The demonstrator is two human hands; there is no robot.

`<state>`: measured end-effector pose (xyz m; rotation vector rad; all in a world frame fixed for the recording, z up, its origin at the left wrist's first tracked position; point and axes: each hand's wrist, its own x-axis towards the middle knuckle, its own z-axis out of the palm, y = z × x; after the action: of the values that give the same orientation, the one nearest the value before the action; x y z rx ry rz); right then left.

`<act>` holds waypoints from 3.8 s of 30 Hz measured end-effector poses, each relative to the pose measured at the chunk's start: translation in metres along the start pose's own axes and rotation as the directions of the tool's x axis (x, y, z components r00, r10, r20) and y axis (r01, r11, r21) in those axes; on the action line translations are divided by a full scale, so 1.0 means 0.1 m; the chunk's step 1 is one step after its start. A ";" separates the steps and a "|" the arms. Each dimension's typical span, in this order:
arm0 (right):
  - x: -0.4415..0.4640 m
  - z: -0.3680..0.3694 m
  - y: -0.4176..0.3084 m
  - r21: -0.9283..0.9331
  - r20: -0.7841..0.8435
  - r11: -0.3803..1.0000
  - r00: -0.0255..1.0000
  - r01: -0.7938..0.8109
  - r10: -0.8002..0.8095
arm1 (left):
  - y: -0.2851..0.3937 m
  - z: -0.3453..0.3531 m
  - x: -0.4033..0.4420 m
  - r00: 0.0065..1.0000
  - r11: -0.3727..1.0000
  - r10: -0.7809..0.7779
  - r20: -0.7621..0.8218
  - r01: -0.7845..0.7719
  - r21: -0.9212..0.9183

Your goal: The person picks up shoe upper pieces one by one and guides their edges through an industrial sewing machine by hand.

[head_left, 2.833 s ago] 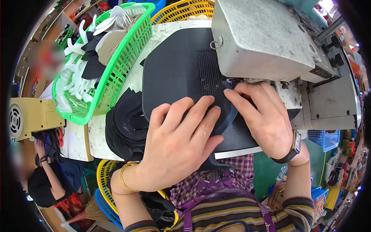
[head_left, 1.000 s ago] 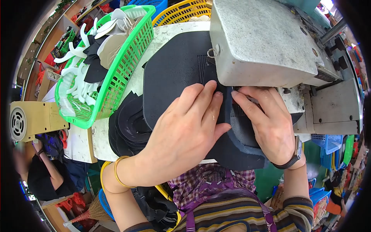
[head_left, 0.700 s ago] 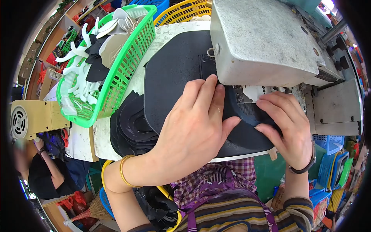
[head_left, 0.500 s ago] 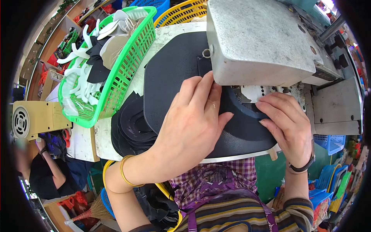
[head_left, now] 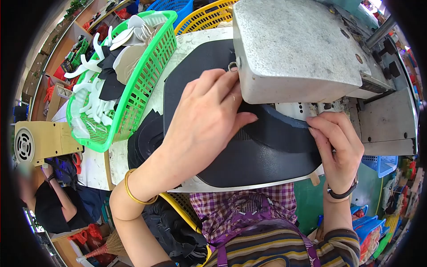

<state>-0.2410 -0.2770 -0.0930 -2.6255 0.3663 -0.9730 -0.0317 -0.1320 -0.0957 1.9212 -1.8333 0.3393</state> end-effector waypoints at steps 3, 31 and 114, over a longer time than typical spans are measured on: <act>-0.01 0.01 -0.03 0.012 -0.010 1.000 1.000 -0.005 0.005 | -0.04 0.02 0.00 0.998 1.000 0.013 -0.069 -0.015 -0.023; 0.13 0.23 -0.23 -0.098 0.223 0.986 0.968 0.136 -0.112 | -0.02 -0.03 -0.06 0.999 0.995 0.051 -0.002 -0.051 -0.082; -0.33 1.78 -0.56 0.466 0.458 0.884 0.866 -0.043 -0.200 | -0.31 0.02 -1.62 0.534 -0.169 -0.658 0.530 0.582 -0.796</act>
<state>-0.1401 -0.1781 -0.2192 -2.3295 -0.1014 -0.3085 -0.0147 0.0083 -0.1800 1.4344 -0.3611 -0.9215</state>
